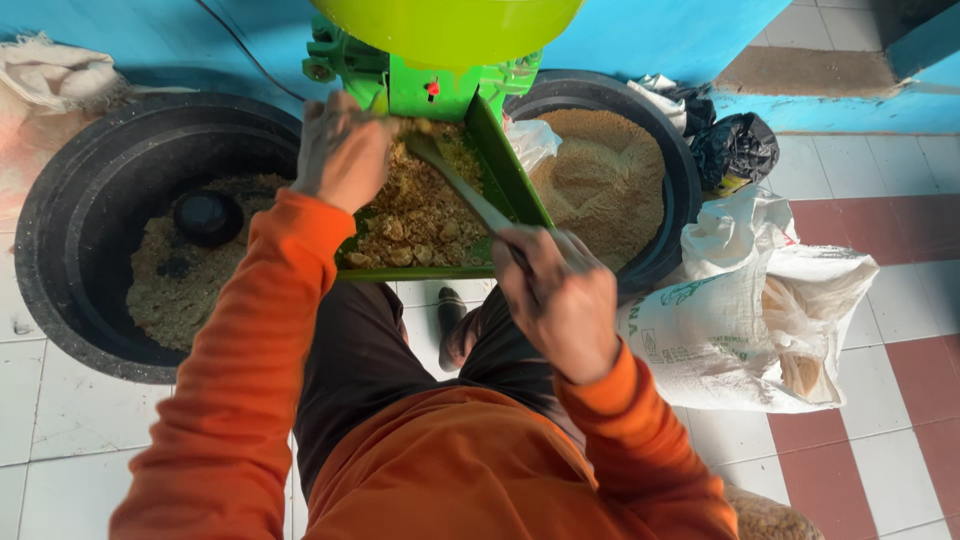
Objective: The person sits on the floor in front of a green grinding machine and feeds crumbly pressed cake material from a green tray into the machine's hopper. They use a flat metal scoop to push and break up the material, occasionally scooping more from a large black basin beside them.
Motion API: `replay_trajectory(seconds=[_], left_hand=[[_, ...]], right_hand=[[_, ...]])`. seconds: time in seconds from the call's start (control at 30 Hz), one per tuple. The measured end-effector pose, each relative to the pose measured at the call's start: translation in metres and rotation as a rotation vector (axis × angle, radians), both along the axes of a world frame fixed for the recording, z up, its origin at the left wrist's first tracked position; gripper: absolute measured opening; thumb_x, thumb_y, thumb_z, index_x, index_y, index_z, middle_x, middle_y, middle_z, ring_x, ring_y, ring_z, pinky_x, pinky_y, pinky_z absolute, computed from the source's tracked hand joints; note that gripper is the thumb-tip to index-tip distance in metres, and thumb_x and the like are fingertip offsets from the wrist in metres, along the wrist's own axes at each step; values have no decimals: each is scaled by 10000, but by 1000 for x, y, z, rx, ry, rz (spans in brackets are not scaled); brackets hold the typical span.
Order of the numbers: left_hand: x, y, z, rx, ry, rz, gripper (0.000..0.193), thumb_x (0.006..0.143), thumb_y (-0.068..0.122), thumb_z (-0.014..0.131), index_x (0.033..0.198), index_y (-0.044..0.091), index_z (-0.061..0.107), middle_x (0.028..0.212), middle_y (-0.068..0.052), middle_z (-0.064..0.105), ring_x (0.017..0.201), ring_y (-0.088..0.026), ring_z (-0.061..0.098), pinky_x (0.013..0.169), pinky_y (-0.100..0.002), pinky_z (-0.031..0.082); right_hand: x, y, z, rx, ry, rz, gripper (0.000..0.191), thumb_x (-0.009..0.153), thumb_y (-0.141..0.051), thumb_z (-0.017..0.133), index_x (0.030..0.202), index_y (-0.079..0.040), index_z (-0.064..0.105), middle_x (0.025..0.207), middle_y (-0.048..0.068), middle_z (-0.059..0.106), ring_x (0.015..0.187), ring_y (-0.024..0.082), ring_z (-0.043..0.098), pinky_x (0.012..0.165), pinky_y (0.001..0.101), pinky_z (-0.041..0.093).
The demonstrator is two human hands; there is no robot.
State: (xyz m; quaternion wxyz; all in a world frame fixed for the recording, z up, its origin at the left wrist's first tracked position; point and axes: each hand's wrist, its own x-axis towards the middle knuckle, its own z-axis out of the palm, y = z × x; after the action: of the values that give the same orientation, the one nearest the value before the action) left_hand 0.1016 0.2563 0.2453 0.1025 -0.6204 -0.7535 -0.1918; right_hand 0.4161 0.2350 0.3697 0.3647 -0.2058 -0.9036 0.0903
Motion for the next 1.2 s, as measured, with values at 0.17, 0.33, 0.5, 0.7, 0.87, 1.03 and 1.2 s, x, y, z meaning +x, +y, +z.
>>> replay_trajectory(seconds=[0.17, 0.33, 0.5, 0.7, 0.87, 1.03, 1.2], left_hand=[[15, -38, 4, 7, 59, -77, 140, 908, 190, 681, 835, 92, 747, 928, -99, 749, 1351, -374, 485, 1060, -685, 287], [28, -49, 16, -177, 63, -32, 279, 1027, 281, 616, 849, 95, 724, 873, -111, 733, 1342, -350, 498, 1138, -727, 250], [29, -58, 16, -123, 79, -52, 300, 1046, 280, 582, 844, 94, 703, 904, -96, 711, 1339, -392, 490, 1123, -737, 262], [25, -57, 13, -126, -34, -60, 252, 1001, 281, 598, 934, 71, 719, 1009, -96, 712, 1372, -410, 444, 1098, -759, 253], [26, -59, 10, -74, -18, -74, 295, 958, 325, 620, 1064, 72, 730, 1160, -77, 701, 1413, -409, 398, 1091, -767, 235], [25, -54, 6, -166, -59, -55, 367, 1005, 402, 588, 1107, 78, 726, 1226, -60, 684, 1452, -421, 345, 1097, -770, 220], [25, -55, 4, -133, -43, -80, 392, 1003, 409, 578, 1134, 70, 724, 1243, -66, 682, 1433, -445, 344, 1080, -768, 234]], right_hand=[[-20, -4, -3, 63, 21, -13, 201, 942, -63, 749, 1116, -45, 651, 860, 115, 685, 758, 300, 685, 677, 394, 545], [-28, -17, 0, 78, 26, 3, 206, 946, -74, 756, 1112, -32, 641, 856, 100, 679, 713, 285, 654, 644, 391, 525], [-35, -20, -9, 81, -5, -3, 219, 953, -81, 743, 1135, -47, 627, 896, 98, 662, 787, 290, 659, 695, 391, 531], [-33, -24, -15, 100, 72, -9, 169, 986, -87, 719, 1112, -58, 610, 912, 81, 692, 770, 256, 666, 697, 371, 543], [-59, -13, -24, 88, 0, -110, 185, 940, -97, 768, 1086, -49, 667, 788, 102, 657, 688, 270, 648, 602, 390, 512], [-22, -11, -19, 96, 36, -91, 174, 952, -60, 738, 1110, -44, 668, 846, 98, 674, 751, 278, 667, 708, 410, 545], [9, -11, -7, 88, -19, -113, 141, 965, -47, 739, 1082, -53, 660, 930, 102, 712, 806, 281, 685, 771, 401, 562]])
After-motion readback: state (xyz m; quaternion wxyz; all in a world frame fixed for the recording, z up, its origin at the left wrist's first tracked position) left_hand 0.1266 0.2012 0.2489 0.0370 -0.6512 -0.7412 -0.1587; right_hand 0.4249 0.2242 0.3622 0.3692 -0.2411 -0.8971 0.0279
